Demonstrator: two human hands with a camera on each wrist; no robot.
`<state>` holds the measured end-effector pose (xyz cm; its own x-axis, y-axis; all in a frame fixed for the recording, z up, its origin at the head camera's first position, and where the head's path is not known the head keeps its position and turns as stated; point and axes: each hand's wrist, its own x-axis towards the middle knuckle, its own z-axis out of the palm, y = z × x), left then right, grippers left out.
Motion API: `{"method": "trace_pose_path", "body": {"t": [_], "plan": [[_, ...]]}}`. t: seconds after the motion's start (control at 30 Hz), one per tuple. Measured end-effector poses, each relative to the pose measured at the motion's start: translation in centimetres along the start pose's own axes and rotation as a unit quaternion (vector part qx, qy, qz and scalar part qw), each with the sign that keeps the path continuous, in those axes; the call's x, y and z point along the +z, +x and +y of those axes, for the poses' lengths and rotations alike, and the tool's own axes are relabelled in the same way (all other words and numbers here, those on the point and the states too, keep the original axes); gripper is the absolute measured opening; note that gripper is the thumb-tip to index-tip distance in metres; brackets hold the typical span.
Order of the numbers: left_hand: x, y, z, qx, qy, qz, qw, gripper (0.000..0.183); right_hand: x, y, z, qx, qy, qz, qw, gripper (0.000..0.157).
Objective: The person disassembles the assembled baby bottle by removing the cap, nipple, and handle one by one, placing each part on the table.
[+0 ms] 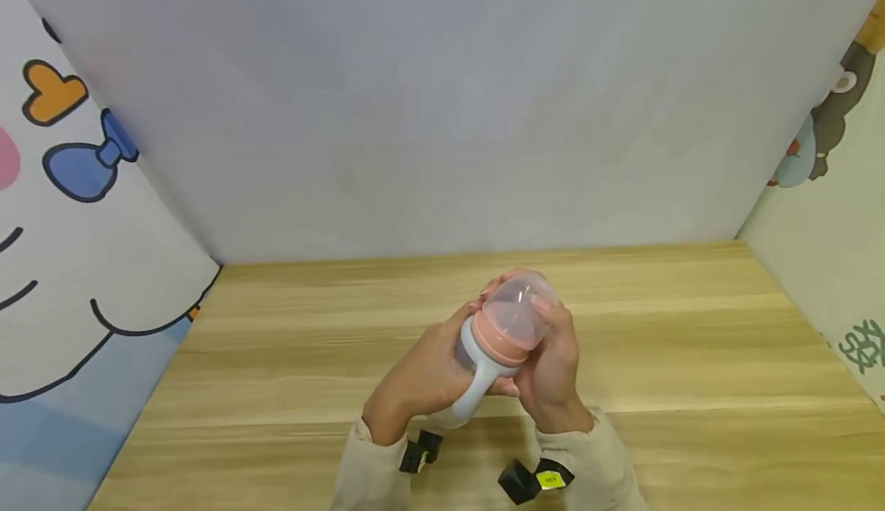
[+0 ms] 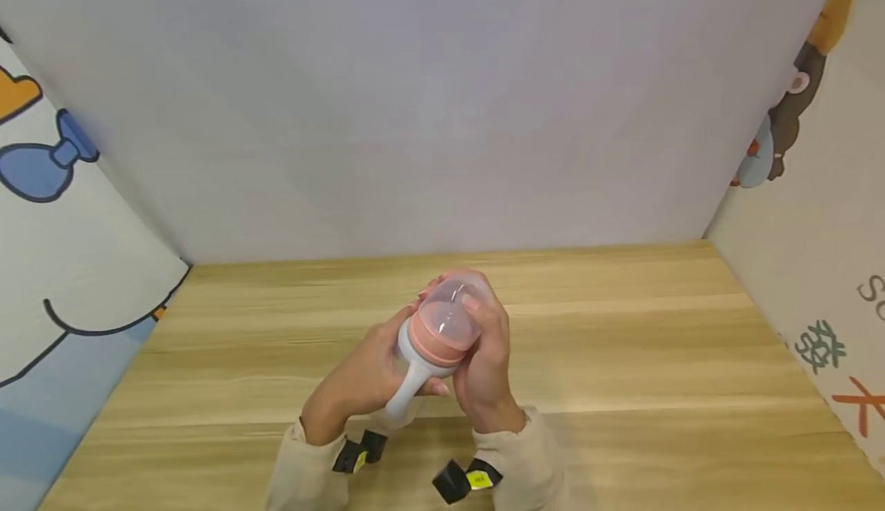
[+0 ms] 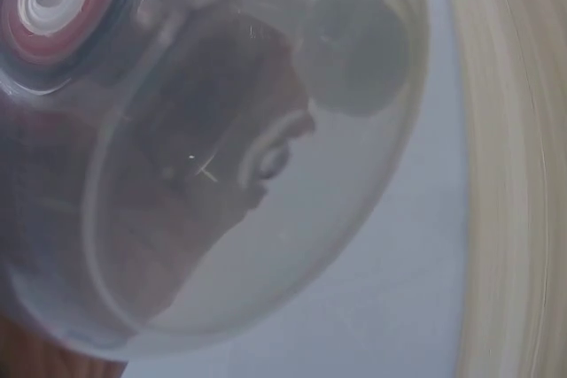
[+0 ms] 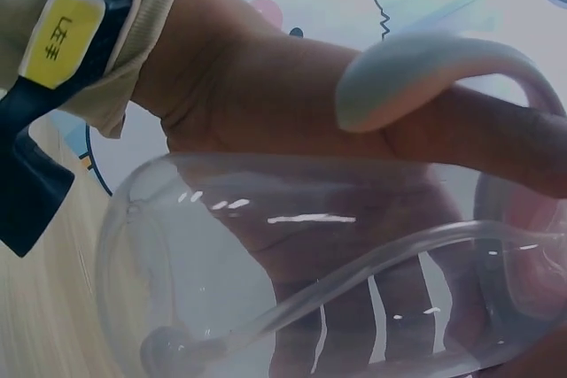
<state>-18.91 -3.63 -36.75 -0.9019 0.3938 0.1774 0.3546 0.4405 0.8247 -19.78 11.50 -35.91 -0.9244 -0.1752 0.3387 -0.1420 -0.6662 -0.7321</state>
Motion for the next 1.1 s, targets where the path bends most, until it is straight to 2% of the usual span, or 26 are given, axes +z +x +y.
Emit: {"method": "trace_pose_path", "body": {"t": [0.23,0.37,0.6,0.9,1.1], "plan": [[-0.2,-0.7,0.2,-0.003,-0.001,0.009,1.0,0.104,0.6,-0.2,0.3,-0.032,-0.049,0.033,0.998,0.027],[-0.2,-0.5,0.3,0.009,-0.001,0.015,0.9999,0.097,0.7,0.0,0.1,-0.041,-0.066,0.047,0.996,0.027],[-0.1,0.0,0.5,-0.009,-0.006,0.006,0.9999,0.093,0.6,0.1,-0.8,-0.056,-0.078,0.073,0.993,0.023],[0.0,-0.1,0.4,-0.022,-0.004,0.003,0.9998,0.069,0.5,0.2,-1.5,-0.079,-0.09,0.074,0.99,0.021],[0.2,0.0,0.6,-0.032,0.003,0.001,0.9995,0.063,0.1,0.4,-1.9,-0.098,-0.099,0.074,0.988,0.021]]}}
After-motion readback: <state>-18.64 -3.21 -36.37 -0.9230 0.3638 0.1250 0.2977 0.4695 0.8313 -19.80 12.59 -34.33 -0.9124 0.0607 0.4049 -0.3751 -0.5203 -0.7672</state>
